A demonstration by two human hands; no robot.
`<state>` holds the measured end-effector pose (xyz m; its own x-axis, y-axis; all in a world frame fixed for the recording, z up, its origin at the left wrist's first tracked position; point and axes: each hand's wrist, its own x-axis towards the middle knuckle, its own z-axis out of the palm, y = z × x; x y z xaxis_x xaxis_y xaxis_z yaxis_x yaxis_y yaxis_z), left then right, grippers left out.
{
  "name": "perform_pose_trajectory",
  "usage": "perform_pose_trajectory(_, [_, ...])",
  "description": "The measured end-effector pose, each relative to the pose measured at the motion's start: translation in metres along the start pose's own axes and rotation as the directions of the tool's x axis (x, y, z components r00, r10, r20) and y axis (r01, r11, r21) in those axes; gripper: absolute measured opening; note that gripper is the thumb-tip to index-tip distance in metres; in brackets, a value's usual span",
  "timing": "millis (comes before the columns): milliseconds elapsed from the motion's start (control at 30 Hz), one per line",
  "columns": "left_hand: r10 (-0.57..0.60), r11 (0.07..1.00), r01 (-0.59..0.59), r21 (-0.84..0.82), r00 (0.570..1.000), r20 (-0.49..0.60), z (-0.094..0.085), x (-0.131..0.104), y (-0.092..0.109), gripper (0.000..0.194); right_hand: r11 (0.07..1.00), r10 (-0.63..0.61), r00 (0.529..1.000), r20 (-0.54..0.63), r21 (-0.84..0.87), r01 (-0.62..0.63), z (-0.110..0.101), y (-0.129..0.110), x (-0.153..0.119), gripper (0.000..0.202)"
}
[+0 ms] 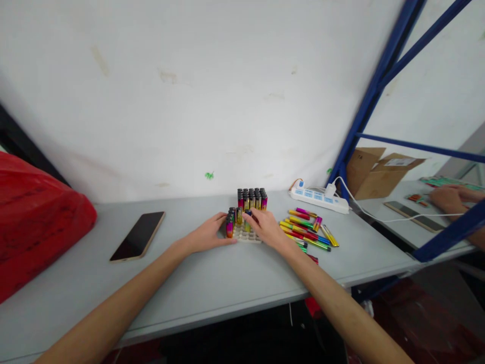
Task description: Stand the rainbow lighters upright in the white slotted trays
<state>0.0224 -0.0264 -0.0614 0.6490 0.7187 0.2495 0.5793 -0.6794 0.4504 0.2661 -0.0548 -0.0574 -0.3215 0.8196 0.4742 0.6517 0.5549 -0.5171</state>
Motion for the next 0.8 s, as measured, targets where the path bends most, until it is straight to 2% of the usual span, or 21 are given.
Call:
perform_pose_trajectory(100, [0.003,1.000,-0.003,-0.010,1.000,0.009,0.000,0.000,0.000,0.074,0.999,0.045,0.999,0.011,0.029,-0.045,0.004,0.004,0.004,0.036])
perform_pose_trajectory(167, [-0.004,1.000,0.004,-0.001,1.000,0.024,0.000,0.000,0.000,0.075,0.999,0.033,0.997,0.066,-0.025,-0.031,0.009,0.006,0.007,0.032])
perform_pose_trajectory(267, [-0.012,1.000,0.012,0.016,0.999,0.033,0.001,0.000,0.000,0.076,0.982,0.002,0.993,0.120,-0.189,0.021,0.015,0.001,0.010,0.027])
perform_pose_trajectory(400, [-0.008,1.000,0.008,0.015,1.000,0.015,0.000,0.000,0.000,0.073,0.901,-0.007,0.994,0.111,-0.429,0.054,0.016,-0.011,0.010,0.030])
perform_pose_trajectory(500, [-0.010,1.000,0.010,0.018,1.000,0.011,-0.001,0.000,0.000,0.074,0.908,-0.017,0.990,0.143,-0.412,0.076,0.006,-0.012,0.006,0.034])
perform_pose_trajectory(567, [-0.013,1.000,0.013,0.017,1.000,0.012,-0.001,-0.001,0.000,0.074,0.929,-0.026,0.993,0.114,-0.363,0.066,-0.007,-0.006,0.003,0.034])
perform_pose_trajectory(667, [-0.019,1.000,0.018,0.023,0.999,0.042,0.000,-0.001,0.001,0.070,0.934,0.045,0.998,0.054,-0.357,-0.023,-0.029,0.009,-0.001,0.031])
perform_pose_trajectory(733, [-0.027,0.999,0.024,0.040,0.997,0.070,-0.003,0.001,0.003,0.070,0.941,0.091,0.994,0.068,-0.333,-0.063,-0.042,0.020,-0.004,0.026])
perform_pose_trajectory(800, [-0.051,0.996,0.044,0.077,0.995,0.090,-0.013,0.003,0.009,0.079,0.960,0.110,0.988,0.112,-0.269,-0.076,-0.053,0.027,-0.007,0.021])
